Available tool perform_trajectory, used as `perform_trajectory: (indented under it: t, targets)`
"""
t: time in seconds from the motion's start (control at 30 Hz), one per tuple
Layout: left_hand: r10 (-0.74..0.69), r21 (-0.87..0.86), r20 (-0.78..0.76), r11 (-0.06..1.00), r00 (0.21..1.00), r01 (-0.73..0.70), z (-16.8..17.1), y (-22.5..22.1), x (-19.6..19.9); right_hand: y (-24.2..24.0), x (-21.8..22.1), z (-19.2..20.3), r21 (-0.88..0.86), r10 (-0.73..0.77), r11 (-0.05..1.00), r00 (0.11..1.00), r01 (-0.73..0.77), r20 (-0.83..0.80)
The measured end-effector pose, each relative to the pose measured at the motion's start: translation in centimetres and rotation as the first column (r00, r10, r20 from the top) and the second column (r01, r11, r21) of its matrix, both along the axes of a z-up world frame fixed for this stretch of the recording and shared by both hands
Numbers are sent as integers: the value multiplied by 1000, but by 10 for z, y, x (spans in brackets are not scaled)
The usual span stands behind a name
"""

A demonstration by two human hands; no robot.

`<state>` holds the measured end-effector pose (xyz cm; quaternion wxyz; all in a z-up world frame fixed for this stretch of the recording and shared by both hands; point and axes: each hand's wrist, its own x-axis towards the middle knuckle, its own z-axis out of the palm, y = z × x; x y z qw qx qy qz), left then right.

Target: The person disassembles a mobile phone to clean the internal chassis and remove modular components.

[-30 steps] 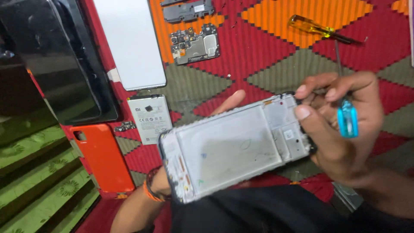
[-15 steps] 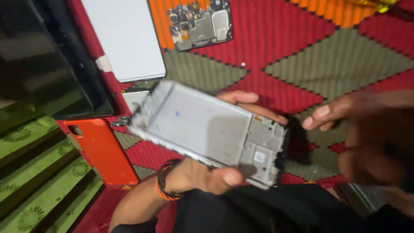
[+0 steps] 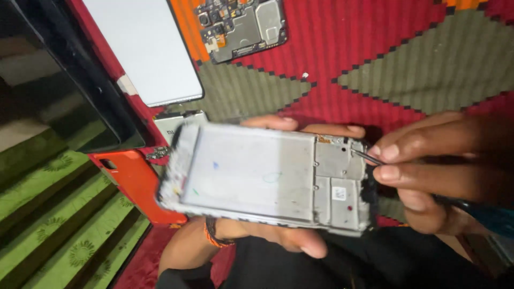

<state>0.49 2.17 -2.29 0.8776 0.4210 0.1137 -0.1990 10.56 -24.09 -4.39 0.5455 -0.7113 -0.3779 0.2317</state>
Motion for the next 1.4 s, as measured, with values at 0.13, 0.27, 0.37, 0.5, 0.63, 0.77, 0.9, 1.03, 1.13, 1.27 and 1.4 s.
perform_trajectory:
  t: [0.13,0.27,0.37,0.5,0.63,0.77,0.9,1.03,1.13,1.27,1.4]
  targets:
    - [-250,196,98,954,963,228,13,-6,-5,20,22,15,214,-45,977,984,8,172]
    - [100,-56,-257,991,961,-118,39,-28,-1,25,15,25,270,82,950,961,-155,263]
    - [110,70,-207,993,972,-98,35,-28,-26,21,11,18,201,144,954,927,-223,345]
    - [-204,557,-51,806,978,198,42,2,-42,26,19,20,132,243,934,861,-332,446]
    - [-382,899,432,101,817,-427,30,8,-47,36,16,19,115,215,944,841,-309,496]
    - [-596,771,309,-300,741,-562,56,31,0,44,-1,9,62,243,951,857,-302,455]
    - [-671,823,261,-221,694,-524,57,36,12,35,2,7,61,276,946,891,-318,362]
    - [-710,848,284,-128,645,-514,46,33,9,19,-15,-6,231,-9,973,999,-3,50]
    - [-709,868,277,-106,649,-486,43,25,27,7,-14,-13,225,-100,969,995,103,-22]
    - [-694,892,246,-110,676,-438,40,14,45,-10,-8,-22,152,-72,986,997,67,30]
    - [-753,891,203,-123,626,-436,26,5,49,-29,-3,-32,102,-72,992,997,68,39]
